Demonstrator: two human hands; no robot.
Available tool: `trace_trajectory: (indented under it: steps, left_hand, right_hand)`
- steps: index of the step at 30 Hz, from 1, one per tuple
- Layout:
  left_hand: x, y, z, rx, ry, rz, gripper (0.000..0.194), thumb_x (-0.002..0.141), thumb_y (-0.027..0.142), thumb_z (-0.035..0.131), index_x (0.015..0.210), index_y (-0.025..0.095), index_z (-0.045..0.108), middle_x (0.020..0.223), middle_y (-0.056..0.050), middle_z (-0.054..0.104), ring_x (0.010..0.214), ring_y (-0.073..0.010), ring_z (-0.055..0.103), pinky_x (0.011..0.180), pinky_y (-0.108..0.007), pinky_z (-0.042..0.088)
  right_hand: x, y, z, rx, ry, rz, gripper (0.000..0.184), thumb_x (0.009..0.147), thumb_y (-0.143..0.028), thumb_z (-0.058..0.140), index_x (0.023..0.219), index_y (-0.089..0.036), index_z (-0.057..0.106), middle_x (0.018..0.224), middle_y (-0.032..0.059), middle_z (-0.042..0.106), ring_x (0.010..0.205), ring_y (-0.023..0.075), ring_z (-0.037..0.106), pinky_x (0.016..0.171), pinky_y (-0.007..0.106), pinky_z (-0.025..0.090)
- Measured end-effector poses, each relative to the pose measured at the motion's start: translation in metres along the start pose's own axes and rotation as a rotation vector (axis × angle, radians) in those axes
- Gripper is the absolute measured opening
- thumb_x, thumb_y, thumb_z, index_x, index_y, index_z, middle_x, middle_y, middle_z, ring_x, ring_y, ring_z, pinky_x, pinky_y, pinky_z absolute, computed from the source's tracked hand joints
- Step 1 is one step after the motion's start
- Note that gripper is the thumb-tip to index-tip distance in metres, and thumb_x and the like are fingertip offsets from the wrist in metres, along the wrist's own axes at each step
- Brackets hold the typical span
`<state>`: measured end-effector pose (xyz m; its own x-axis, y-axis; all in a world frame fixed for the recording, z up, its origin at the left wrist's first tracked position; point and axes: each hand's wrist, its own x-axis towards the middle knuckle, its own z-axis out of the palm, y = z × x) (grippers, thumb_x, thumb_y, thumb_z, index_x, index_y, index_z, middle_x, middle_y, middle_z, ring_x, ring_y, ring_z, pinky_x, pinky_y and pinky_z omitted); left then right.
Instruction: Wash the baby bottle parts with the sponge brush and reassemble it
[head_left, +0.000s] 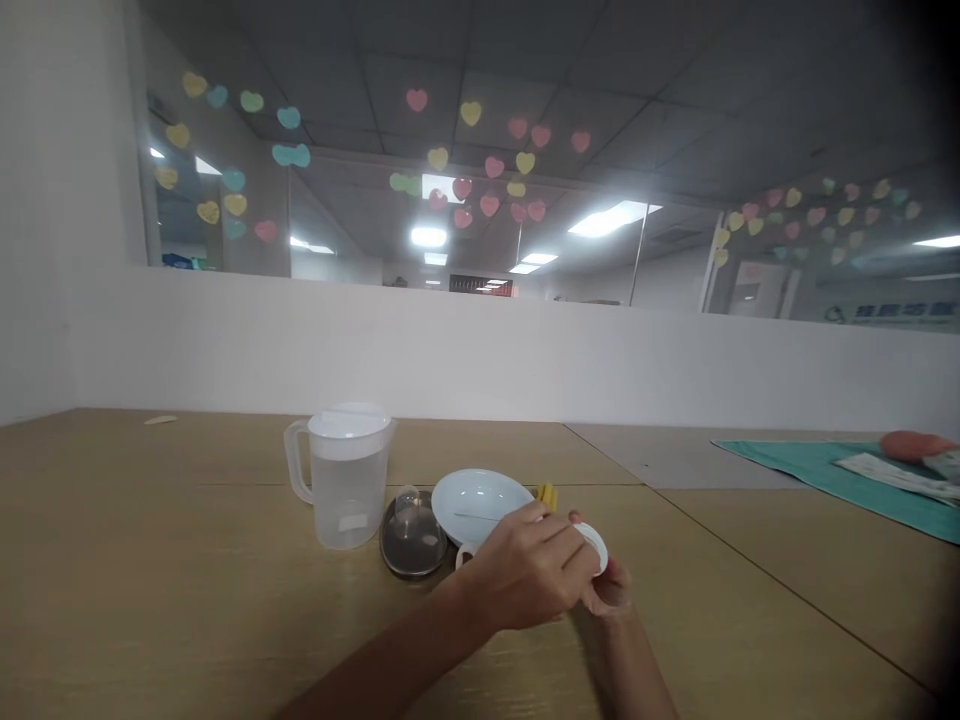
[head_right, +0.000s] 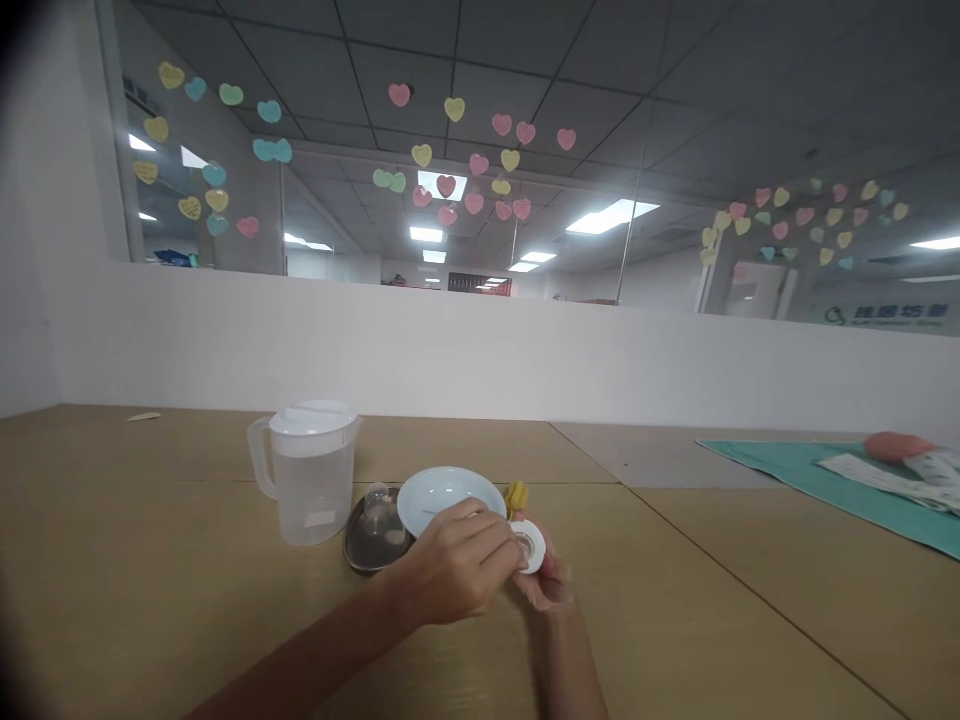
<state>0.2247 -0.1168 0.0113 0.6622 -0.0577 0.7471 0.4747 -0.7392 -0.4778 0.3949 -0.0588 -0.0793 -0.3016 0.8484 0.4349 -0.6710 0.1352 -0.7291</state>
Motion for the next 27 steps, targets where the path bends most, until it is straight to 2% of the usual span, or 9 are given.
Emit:
trace_trajectory:
  steps: [2, 4, 8, 12, 13, 15, 18, 22, 27]
  left_hand:
    - [0.0, 0.003, 0.002, -0.09, 0.002, -0.133, 0.024, 0.09, 0.017, 0.034, 0.072, 0.016, 0.05, 0.067, -0.002, 0.056, 0.065, -0.013, 0.053, 0.06, -0.028, 0.039]
    - [0.0, 0.006, 0.003, -0.194, -0.053, -0.263, 0.024, 0.092, 0.024, 0.034, 0.076, 0.016, 0.051, 0.073, -0.002, 0.058, 0.069, -0.0133, 0.054, 0.062, -0.027, 0.041]
    - [0.003, -0.002, -0.002, -0.323, -0.303, -0.497, 0.02, 0.092, 0.026, 0.036, 0.09, 0.018, 0.055, 0.088, -0.003, 0.063, 0.078, -0.0145, 0.057, 0.068, -0.026, 0.044]
    - [-0.007, -0.03, -0.015, -0.464, -0.349, -0.671, 0.026, 0.092, 0.025, 0.034, 0.103, 0.021, 0.058, 0.102, -0.002, 0.064, 0.094, -0.0152, 0.057, 0.082, -0.026, 0.043]
    - [-0.012, -0.038, -0.017, -0.508, -0.386, -0.693, 0.025, 0.091, 0.027, 0.038, 0.104, 0.021, 0.058, 0.104, -0.002, 0.064, 0.096, -0.0156, 0.057, 0.085, -0.026, 0.042]
    - [-0.023, -0.05, -0.02, -0.594, -0.542, -0.686, 0.027, 0.084, 0.032, 0.05, 0.106, 0.021, 0.061, 0.107, -0.002, 0.064, 0.099, -0.0173, 0.057, 0.085, -0.027, 0.042]
    - [-0.033, -0.06, -0.019, -0.661, -0.753, -0.673, 0.029, 0.075, 0.033, 0.06, 0.101, 0.021, 0.066, 0.103, -0.003, 0.067, 0.094, -0.019, 0.058, 0.077, -0.025, 0.042]
    - [-0.035, -0.064, -0.016, -0.713, -0.807, -0.727, 0.024, 0.074, 0.033, 0.06, 0.087, 0.017, 0.071, 0.085, -0.003, 0.07, 0.077, -0.0162, 0.06, 0.062, -0.021, 0.04]
    - [-0.036, -0.065, -0.014, -0.73, -0.801, -0.708, 0.017, 0.072, 0.03, 0.06, 0.079, 0.018, 0.071, 0.077, 0.0, 0.07, 0.069, -0.013, 0.058, 0.06, -0.02, 0.037]
  right_hand:
    - [0.0, -0.001, 0.001, 0.062, -0.059, 0.038, 0.045, 0.046, -0.035, 0.083, 0.086, -0.027, 0.066, 0.069, -0.0014, 0.06, 0.058, 0.0107, 0.057, 0.051, 0.02, 0.052]
    - [0.001, 0.0, 0.001, 0.107, -0.092, 0.071, 0.044, 0.046, -0.033, 0.083, 0.086, -0.027, 0.065, 0.071, -0.0012, 0.062, 0.06, 0.0107, 0.058, 0.052, 0.019, 0.052]
    - [0.008, 0.003, -0.003, 0.103, 0.062, 0.03, 0.038, 0.051, -0.031, 0.081, 0.085, -0.026, 0.064, 0.078, 0.0007, 0.065, 0.069, 0.0134, 0.061, 0.059, 0.023, 0.054]
    - [0.018, 0.006, -0.004, 0.021, 0.169, 0.053, 0.043, 0.058, -0.038, 0.076, 0.096, -0.023, 0.063, 0.089, 0.0049, 0.066, 0.074, 0.0151, 0.061, 0.06, 0.024, 0.053]
    - [0.019, 0.007, -0.003, 0.004, 0.17, 0.048, 0.045, 0.059, -0.04, 0.074, 0.099, -0.023, 0.062, 0.09, 0.0058, 0.066, 0.075, 0.0157, 0.061, 0.061, 0.025, 0.053]
    - [0.02, 0.007, -0.003, -0.006, 0.17, 0.027, 0.048, 0.06, -0.042, 0.074, 0.102, -0.022, 0.061, 0.091, 0.0065, 0.065, 0.075, 0.0164, 0.06, 0.061, 0.026, 0.053]
    - [0.018, 0.007, -0.004, 0.015, 0.182, 0.019, 0.051, 0.058, -0.042, 0.075, 0.103, -0.023, 0.061, 0.091, 0.0066, 0.065, 0.075, 0.0167, 0.06, 0.062, 0.027, 0.052]
    - [0.017, 0.007, -0.001, 0.029, 0.184, 0.035, 0.053, 0.052, -0.039, 0.079, 0.099, -0.024, 0.061, 0.094, 0.0059, 0.064, 0.077, 0.0174, 0.059, 0.069, 0.03, 0.051]
    - [0.027, 0.015, 0.015, -0.133, 0.208, -0.036, 0.046, 0.055, -0.041, 0.078, 0.092, -0.024, 0.057, 0.088, 0.0025, 0.063, 0.08, 0.0167, 0.057, 0.073, 0.03, 0.047]
